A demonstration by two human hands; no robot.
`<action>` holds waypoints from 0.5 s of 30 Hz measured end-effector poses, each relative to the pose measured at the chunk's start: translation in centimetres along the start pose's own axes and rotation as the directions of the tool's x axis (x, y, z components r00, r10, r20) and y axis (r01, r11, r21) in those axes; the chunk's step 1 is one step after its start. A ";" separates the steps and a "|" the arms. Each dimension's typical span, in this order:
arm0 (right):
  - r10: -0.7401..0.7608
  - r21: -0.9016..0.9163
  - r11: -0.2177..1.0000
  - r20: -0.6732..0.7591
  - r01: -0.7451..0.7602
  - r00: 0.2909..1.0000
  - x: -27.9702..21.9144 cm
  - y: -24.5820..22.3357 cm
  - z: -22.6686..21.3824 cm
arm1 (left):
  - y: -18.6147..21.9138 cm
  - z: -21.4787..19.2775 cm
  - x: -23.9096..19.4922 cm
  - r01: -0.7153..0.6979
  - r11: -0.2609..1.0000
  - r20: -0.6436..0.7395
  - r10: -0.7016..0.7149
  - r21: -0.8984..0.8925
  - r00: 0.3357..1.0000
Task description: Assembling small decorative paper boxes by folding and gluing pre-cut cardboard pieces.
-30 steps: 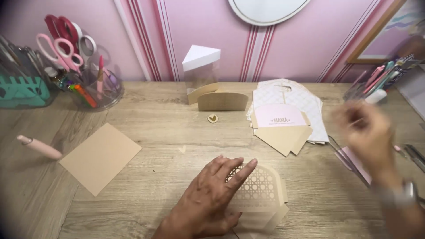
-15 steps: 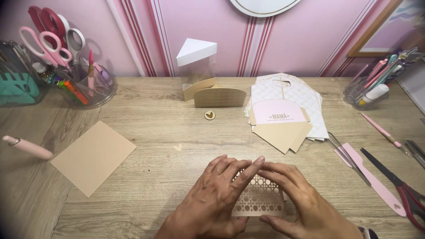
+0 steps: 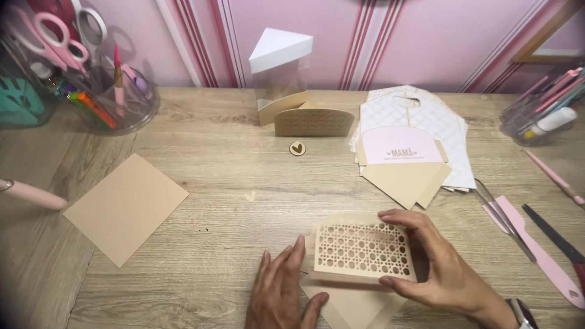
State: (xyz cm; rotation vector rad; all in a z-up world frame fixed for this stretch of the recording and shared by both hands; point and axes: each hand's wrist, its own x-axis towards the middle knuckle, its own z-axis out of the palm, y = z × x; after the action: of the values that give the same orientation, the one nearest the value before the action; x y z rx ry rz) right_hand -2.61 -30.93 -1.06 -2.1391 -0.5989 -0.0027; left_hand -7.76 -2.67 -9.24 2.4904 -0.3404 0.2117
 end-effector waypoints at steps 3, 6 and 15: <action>-0.037 -0.068 0.997 0.000 0.037 0.999 0.1 1.2 1.2 | -0.8 0.5 -0.4 -0.037 0.999 -0.095 0.034 -0.024 0.995; -0.073 -0.121 0.990 -0.005 0.071 0.997 0.4 1.2 1.4 | -0.4 0.3 -0.4 -0.022 0.999 -0.147 0.016 -0.039 0.989; -0.076 -0.164 0.984 -0.012 0.073 0.997 0.4 0.8 1.7 | -1.5 1.0 -0.7 -0.236 0.971 -0.186 0.236 0.025 0.954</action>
State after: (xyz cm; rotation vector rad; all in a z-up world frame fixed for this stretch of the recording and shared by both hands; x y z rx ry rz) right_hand -2.22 -29.89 -2.60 -2.2710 -0.6881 -0.1169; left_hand -7.88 -1.95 -11.02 2.4045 -0.5580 0.5419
